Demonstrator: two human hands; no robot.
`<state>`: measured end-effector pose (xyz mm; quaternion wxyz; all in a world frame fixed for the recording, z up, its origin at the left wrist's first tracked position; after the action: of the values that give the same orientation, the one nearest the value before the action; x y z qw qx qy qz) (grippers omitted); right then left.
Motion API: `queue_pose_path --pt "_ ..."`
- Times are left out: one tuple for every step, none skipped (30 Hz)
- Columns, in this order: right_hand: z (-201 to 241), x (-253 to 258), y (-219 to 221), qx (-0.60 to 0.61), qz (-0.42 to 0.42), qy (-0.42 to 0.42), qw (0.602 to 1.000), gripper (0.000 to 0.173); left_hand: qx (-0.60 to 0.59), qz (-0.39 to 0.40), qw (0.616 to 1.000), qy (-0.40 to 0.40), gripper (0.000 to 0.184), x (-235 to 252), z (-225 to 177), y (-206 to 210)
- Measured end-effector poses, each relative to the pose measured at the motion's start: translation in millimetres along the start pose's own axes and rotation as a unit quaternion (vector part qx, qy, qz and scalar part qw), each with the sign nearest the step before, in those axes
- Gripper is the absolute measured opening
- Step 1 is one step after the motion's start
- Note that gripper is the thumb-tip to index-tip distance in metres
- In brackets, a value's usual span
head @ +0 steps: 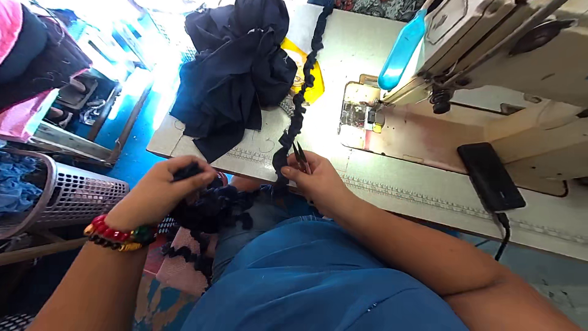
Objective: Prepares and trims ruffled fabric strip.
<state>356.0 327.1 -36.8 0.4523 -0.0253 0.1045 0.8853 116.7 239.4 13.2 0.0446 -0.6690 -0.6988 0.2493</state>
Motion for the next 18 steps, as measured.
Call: queue_pose_path --pt "-2 -5 2 -0.003 0.01 0.003 1.0 0.007 -0.045 -0.012 0.999 0.01 0.007 8 -8 7" --pt "-3 -10 4 -0.009 0.021 0.003 1.0 0.008 -0.095 -0.02 0.995 0.016 0.01 16 -14 16" --pt "-4 -14 6 -0.02 0.029 0.003 0.999 0.009 -0.138 -0.016 0.99 0.019 0.01 23 -19 27" --pt "-4 -17 8 -0.032 0.035 0.002 0.999 0.009 -0.168 -0.01 0.986 0.013 0.01 30 -22 40" --pt "-4 -19 9 -0.046 0.041 0.0 0.998 0.009 -0.184 -0.001 0.983 0.003 0.011 36 -24 52" --pt "-4 -20 11 -0.06 0.045 -0.003 0.997 0.008 -0.187 0.015 0.982 -0.011 0.013 41 -25 65" --pt "-4 -22 12 -0.068 0.049 -0.005 0.996 0.008 -0.183 0.034 0.982 -0.026 0.014 45 -24 77" --pt "-4 -23 13 -0.073 0.054 -0.008 0.996 0.007 -0.173 0.057 0.982 -0.04 0.015 48 -23 88" --pt "-6 -24 13 -0.076 0.059 -0.008 0.995 0.006 -0.167 0.076 0.982 -0.049 0.014 47 -20 97" --pt "-8 -24 13 -0.078 0.062 -0.005 0.995 0.005 -0.165 0.086 0.981 -0.05 0.014 45 -15 104" --pt "-10 -24 13 -0.082 0.065 0.002 0.994 0.005 -0.174 0.09 0.979 -0.049 0.011 41 -11 108" --pt "-12 -24 12 -0.092 0.069 0.01 0.993 0.005 -0.176 0.092 0.979 -0.046 0.006 39 -11 109" --pt "-14 -24 12 -0.109 0.074 0.018 0.991 0.006 -0.169 0.087 0.981 -0.045 0.005 36 -14 109" --pt "-14 -23 11 -0.133 0.082 0.02 0.988 0.007 -0.159 0.078 0.983 -0.04 0.005 34 -17 108" --pt "-13 -23 10 -0.161 0.089 0.016 0.983 0.011 -0.157 0.07 0.985 -0.03 0.006 33 -17 107" --pt "-10 -24 7 -0.189 0.092 0.006 0.978 0.016 -0.164 0.066 0.984 -0.018 0.006 33 -17 106" --pt "-6 -25 4 -0.21 0.093 -0.007 0.973 0.023 -0.17 0.068 0.983 -0.014 0.006 31 -18 106" --pt "-1 -25 0 -0.223 0.091 -0.018 0.97 0.03 -0.177 0.07 0.982 -0.009 0.006 30 -20 105"
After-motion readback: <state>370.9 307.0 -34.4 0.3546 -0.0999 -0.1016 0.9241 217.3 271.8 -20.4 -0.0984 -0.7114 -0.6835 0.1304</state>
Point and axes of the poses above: each hand's wrist, its own x-axis towards the middle knuckle, its own y-axis out of the palm, z = x × y, the point moved 8 cm from there along x, towards the middle knuckle, and after that the axes turned 3 degrees about -y, right-handed, at the moved point
